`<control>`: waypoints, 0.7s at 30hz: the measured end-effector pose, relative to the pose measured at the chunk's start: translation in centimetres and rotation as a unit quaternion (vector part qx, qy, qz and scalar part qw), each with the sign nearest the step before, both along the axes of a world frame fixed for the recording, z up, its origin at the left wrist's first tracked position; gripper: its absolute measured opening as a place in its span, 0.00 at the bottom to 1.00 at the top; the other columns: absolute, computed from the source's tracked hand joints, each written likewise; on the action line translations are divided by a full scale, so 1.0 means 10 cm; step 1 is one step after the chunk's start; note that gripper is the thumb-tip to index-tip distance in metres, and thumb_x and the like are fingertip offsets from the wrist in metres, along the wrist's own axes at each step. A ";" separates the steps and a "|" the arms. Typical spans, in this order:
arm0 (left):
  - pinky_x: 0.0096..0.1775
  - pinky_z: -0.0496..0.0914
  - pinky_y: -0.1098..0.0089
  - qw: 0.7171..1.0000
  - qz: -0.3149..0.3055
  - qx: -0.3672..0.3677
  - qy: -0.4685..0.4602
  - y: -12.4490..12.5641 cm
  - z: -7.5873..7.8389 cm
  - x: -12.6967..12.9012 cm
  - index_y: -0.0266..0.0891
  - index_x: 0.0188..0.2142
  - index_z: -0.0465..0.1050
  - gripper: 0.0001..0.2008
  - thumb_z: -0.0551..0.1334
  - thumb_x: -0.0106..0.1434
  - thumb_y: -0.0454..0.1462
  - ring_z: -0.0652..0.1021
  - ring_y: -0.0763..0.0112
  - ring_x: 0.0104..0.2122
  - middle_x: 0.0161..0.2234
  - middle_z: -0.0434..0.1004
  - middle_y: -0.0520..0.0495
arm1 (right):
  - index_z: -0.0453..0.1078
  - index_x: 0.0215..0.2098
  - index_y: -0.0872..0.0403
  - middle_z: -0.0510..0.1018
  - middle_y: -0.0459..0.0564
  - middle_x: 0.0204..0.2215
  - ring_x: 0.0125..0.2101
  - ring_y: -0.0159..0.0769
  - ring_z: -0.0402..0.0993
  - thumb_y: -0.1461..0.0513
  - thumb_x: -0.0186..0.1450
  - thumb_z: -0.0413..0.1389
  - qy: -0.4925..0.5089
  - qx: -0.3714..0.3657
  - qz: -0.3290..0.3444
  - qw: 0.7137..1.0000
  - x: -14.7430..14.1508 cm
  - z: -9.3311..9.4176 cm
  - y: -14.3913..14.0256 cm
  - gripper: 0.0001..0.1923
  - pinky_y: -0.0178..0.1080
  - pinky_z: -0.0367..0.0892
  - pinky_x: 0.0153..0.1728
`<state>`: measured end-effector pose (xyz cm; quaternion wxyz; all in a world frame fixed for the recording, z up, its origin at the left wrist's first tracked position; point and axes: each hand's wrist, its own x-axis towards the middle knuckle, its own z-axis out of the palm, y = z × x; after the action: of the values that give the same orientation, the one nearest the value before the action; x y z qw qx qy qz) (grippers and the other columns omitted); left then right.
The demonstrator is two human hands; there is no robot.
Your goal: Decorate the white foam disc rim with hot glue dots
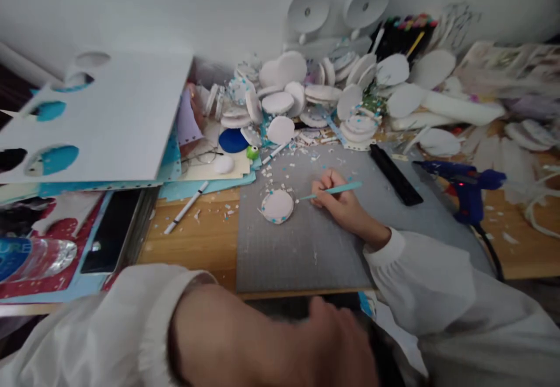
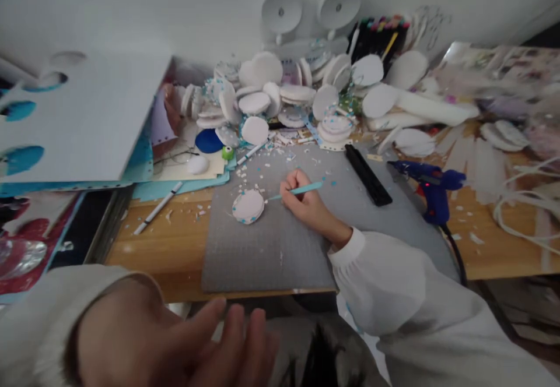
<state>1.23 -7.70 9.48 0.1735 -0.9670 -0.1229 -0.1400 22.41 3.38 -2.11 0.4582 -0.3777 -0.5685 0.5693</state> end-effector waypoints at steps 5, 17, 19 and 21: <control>0.33 0.74 0.68 0.995 -0.094 -0.026 0.002 0.30 -0.02 -0.11 0.43 0.38 0.78 0.11 0.55 0.64 0.37 0.76 0.69 0.37 0.42 0.78 0.48 | 0.47 0.29 0.50 0.53 0.38 0.23 0.21 0.27 0.49 0.58 0.66 0.51 -0.004 0.028 0.027 0.999 -0.01 0.01 -0.05 0.14 0.33 0.50 0.23; 0.23 0.68 0.63 0.972 0.179 -0.153 0.020 0.26 -0.71 0.04 0.32 0.52 0.67 0.24 0.55 0.60 0.44 0.76 0.64 0.25 0.49 0.76 0.36 | 0.47 0.30 0.50 0.53 0.40 0.24 0.23 0.30 0.48 0.61 0.69 0.45 -0.061 0.077 0.064 0.993 -0.12 0.05 -0.22 0.11 0.34 0.51 0.24; 0.24 0.70 0.62 0.966 0.192 -0.171 0.023 0.25 -0.77 0.06 0.32 0.53 0.66 0.26 0.55 0.59 0.45 0.77 0.62 0.26 0.50 0.74 0.34 | 0.46 0.30 0.50 0.53 0.40 0.24 0.23 0.30 0.48 0.61 0.69 0.45 -0.066 0.075 0.063 0.993 -0.12 0.04 -0.23 0.11 0.34 0.50 0.23; 0.24 0.71 0.62 0.963 0.194 -0.187 0.023 0.25 -0.83 0.07 0.31 0.53 0.66 0.26 0.55 0.59 0.45 0.77 0.62 0.26 0.52 0.73 0.34 | 0.46 0.31 0.50 0.53 0.40 0.24 0.22 0.30 0.48 0.62 0.69 0.45 -0.070 0.074 0.060 0.993 -0.12 0.05 -0.24 0.11 0.34 0.49 0.22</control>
<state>1.93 -5.16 1.19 0.0157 -0.9427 -0.3285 -0.0558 21.22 1.03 -1.62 0.4093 -0.3469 -0.6615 0.5240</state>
